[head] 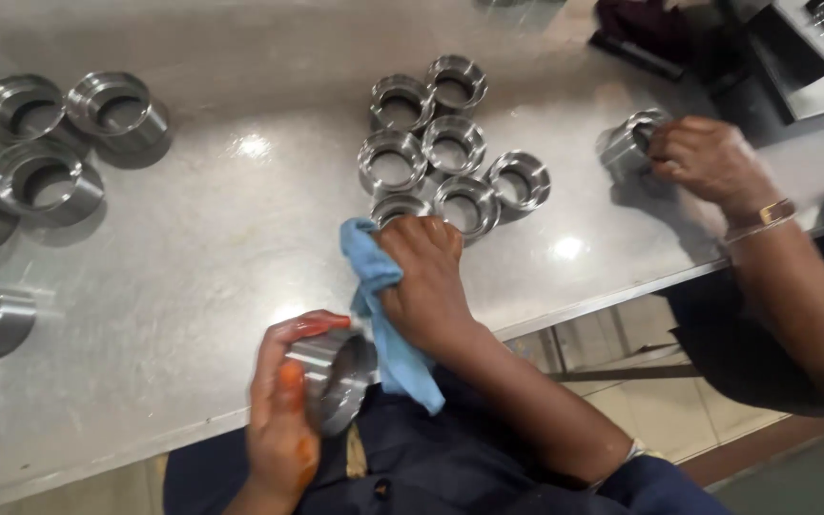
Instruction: Wiping and marking metal rings with a cloth and a marker at a workstation.
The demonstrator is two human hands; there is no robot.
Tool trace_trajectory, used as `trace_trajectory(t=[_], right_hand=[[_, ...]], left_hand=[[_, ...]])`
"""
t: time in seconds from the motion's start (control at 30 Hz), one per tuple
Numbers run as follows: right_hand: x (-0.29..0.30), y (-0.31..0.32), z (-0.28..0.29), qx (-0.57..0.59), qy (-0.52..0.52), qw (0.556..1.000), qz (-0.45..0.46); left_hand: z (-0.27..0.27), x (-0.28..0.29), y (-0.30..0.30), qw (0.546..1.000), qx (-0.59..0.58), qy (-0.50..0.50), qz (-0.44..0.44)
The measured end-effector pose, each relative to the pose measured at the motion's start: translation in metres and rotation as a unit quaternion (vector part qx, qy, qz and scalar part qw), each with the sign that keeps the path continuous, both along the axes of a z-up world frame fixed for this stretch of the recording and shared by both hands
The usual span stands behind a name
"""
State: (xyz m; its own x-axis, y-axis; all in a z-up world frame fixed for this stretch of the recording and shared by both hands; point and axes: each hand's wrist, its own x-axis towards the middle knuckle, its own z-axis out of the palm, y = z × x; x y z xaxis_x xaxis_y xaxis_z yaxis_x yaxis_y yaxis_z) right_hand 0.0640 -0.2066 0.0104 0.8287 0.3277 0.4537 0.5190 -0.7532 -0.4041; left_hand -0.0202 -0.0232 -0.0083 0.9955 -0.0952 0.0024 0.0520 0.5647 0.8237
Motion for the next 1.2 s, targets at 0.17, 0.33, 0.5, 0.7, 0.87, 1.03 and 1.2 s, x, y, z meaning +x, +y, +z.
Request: trace_trajectory(t=[0.17, 0.33, 0.5, 0.7, 0.87, 1.03, 1.2], right_hand=[[0.028, -0.014, 0.023, 0.01, 0.08, 0.996, 0.028], [0.083, -0.077, 0.03, 0.019, 0.165, 0.978, 0.126], [0.2, -0.22, -0.009, -0.056, 0.055, 0.989, -0.122], [0.26, -0.474, -0.091, -0.205, -0.027, 0.929, -0.307], [0.248, -0.435, -0.042, -0.253, 0.077, 0.866, -0.424], [0.228, -0.408, -0.05, -0.189, 0.026, 0.922, -0.338], [0.098, -0.182, 0.057, -0.044, 0.057, 0.974, -0.215]], left_hand=[[0.016, 0.008, 0.015, 0.998, -0.041, -0.022, 0.029], [-0.002, 0.012, 0.027, 0.983, -0.176, 0.044, 0.026], [-0.01, 0.01, 0.041, 0.982, -0.162, 0.096, 0.015], [-0.004, 0.017, 0.037, 0.97, -0.138, 0.184, 0.072], [-0.073, 0.033, 0.04, 0.994, -0.027, 0.077, 0.071], [-0.02, 0.033, 0.024, 0.989, 0.111, 0.086, 0.036], [0.025, 0.042, -0.001, 0.91, 0.342, -0.225, 0.071]])
